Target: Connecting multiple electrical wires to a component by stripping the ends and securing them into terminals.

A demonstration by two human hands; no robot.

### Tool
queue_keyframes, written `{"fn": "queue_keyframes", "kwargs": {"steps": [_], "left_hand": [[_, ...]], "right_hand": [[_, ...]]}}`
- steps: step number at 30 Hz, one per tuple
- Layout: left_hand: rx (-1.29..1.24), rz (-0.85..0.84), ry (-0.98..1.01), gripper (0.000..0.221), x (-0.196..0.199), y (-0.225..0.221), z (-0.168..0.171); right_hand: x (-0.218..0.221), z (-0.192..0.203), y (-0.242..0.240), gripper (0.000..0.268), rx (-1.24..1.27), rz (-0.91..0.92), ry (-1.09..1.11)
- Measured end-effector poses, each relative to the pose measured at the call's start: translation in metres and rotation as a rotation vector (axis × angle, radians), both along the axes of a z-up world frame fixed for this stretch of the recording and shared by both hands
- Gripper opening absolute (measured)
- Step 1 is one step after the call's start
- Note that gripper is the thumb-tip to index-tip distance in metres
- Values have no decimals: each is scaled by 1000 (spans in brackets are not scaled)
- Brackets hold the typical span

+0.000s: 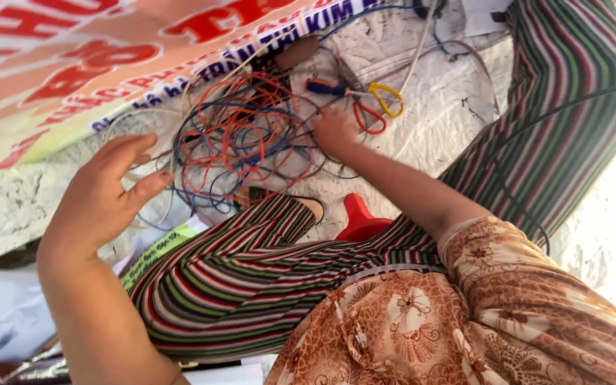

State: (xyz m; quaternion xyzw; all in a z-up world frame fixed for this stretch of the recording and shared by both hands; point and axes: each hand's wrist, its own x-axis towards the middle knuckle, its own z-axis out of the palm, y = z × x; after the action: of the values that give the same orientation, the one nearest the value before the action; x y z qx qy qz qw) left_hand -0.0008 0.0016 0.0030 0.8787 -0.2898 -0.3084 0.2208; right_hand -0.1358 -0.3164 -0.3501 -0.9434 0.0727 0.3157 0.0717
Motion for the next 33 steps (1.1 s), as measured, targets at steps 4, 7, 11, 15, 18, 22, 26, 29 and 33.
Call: {"fn": "queue_keyframes", "kwargs": {"steps": [4, 7, 11, 15, 18, 22, 26, 29, 33], "left_hand": [[32, 24, 27, 59, 2, -4, 4], [67, 1, 19, 61, 3, -5, -3], [84, 3, 72, 60, 4, -8, -16], [49, 5, 70, 60, 3, -2, -18], [-35, -11, 11, 56, 5, 10, -21], [5, 30, 4, 58, 3, 4, -8], [55, 65, 55, 57, 2, 3, -6], [80, 80, 70, 59, 3, -3, 1], [153, 113, 106, 64, 6, -2, 1]], "right_hand": [[-2, 98, 68, 13, 91, 115, -162], [-16, 148, 109, 47, 409, 253, -373], [-24, 126, 117, 40, 582, 227, -226], [3, 114, 84, 15, 695, -152, 138], [20, 76, 34, 19, 68, 318, -66], [16, 56, -37, 42, 27, -238, -78], [-8, 25, -76, 83, 63, -351, -22], [-6, 16, -77, 64, 51, -324, -45], [-5, 1, -95, 52, 53, -402, -180]]}}
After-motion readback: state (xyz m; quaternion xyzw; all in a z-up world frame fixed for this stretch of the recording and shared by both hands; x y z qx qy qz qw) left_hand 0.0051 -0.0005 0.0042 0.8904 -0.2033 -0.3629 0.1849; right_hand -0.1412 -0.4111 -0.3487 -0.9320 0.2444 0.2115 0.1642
